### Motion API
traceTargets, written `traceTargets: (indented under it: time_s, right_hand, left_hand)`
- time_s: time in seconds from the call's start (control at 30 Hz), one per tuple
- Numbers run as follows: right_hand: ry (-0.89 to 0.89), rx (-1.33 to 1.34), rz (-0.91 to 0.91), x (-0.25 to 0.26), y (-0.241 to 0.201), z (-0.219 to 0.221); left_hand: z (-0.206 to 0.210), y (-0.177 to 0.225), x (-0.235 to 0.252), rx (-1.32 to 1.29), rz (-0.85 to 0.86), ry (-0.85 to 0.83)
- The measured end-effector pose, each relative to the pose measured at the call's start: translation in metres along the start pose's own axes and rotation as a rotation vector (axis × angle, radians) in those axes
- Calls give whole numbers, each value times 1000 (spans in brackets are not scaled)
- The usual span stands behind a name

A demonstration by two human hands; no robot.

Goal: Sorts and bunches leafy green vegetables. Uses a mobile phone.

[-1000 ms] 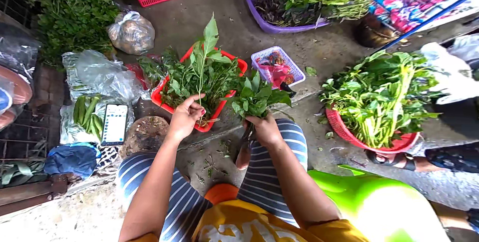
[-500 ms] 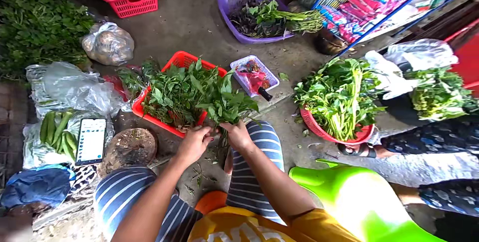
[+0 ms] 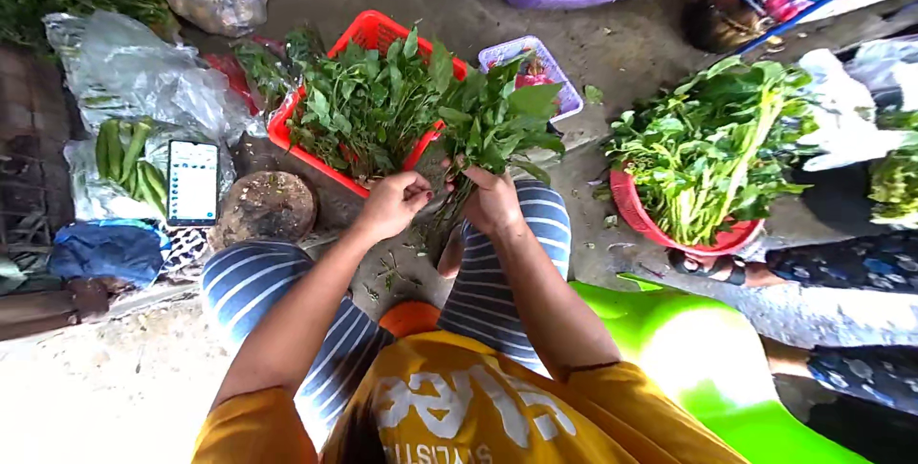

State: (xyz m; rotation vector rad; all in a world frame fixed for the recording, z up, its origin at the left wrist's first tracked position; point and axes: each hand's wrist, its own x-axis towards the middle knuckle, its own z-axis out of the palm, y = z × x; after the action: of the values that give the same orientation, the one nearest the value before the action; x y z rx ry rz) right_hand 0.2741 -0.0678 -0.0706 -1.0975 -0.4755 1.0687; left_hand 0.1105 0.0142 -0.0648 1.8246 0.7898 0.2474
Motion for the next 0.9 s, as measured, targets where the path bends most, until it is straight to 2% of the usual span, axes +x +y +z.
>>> traceTargets:
  time_s: [0.2, 0.4, 0.73, 0.9]
  right_hand:
    - [-25, -5, -97, 6, 10, -2]
    - [-44, -12, -95, 8, 6, 2]
    - [-32, 48, -81, 11, 4, -2]
    - [-54, 55, -103, 12, 7, 0]
  left_hand:
    - [2, -2, 3, -34, 28, -35]
    - [0, 8, 1, -28, 44, -135]
    - [-6, 11, -2, 44, 85, -123]
    - [-5, 12, 1, -51, -68, -97]
